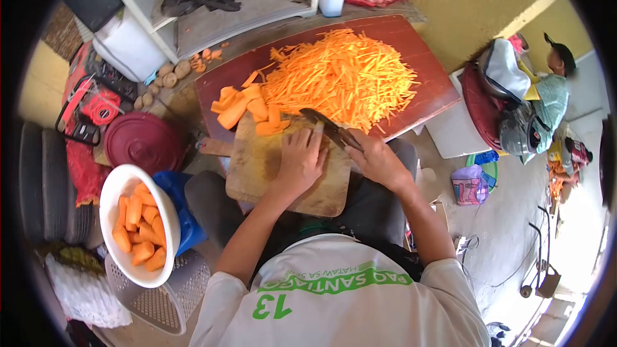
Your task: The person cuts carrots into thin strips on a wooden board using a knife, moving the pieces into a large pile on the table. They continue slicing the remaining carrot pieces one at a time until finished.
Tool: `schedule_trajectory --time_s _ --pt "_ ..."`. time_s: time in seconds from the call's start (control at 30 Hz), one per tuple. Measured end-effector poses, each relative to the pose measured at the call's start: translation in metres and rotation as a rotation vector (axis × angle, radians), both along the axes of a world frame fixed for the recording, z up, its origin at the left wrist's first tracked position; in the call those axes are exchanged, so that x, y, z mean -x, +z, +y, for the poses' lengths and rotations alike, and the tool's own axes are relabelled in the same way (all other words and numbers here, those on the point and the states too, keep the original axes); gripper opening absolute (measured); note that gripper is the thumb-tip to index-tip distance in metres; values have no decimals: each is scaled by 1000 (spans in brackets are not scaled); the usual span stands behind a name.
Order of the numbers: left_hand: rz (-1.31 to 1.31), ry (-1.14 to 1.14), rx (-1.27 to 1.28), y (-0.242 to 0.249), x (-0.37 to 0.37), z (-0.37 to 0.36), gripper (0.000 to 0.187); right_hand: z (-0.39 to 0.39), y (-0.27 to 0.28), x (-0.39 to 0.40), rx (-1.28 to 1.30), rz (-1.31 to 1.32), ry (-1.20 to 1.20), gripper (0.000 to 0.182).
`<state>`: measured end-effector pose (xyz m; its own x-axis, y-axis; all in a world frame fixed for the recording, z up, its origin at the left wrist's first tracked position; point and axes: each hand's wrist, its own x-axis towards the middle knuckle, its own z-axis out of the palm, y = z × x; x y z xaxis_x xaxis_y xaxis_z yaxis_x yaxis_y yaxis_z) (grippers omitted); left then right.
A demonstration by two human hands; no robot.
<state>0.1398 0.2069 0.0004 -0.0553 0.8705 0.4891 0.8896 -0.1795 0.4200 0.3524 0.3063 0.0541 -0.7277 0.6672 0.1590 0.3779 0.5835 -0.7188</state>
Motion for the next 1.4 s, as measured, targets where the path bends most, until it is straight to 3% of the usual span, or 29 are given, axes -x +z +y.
schedule_trajectory --time_s 0.2,0.33,0.6,0.77,1.0,1.13,1.23,1.33,1.4 --pt "-29 -6 -24 -8 7 -10 32 1 5 -2 112 -122 -14 39" --pt "-67 60 -128 -8 29 -22 29 -2 1 -1 55 -31 -6 41" --pt "101 340 -90 5 84 -22 43 -14 12 4 6 -149 -19 42" --pt "100 343 -80 -7 87 -4 46 -18 21 6 74 -221 -21 42" --pt "38 272 -164 -17 84 16 45 -18 12 6 20 -125 -16 38" --pt "138 228 -258 -8 77 8 46 -19 12 6 -2 -126 -21 38" --pt "166 125 -163 6 58 -25 47 -17 7 4 -17 -82 -9 38" --pt "-40 21 -44 5 43 -68 48 -16 4 3 -9 -72 -16 40" --pt "-279 57 -105 6 40 -84 42 -16 5 3 3 -96 -33 40"
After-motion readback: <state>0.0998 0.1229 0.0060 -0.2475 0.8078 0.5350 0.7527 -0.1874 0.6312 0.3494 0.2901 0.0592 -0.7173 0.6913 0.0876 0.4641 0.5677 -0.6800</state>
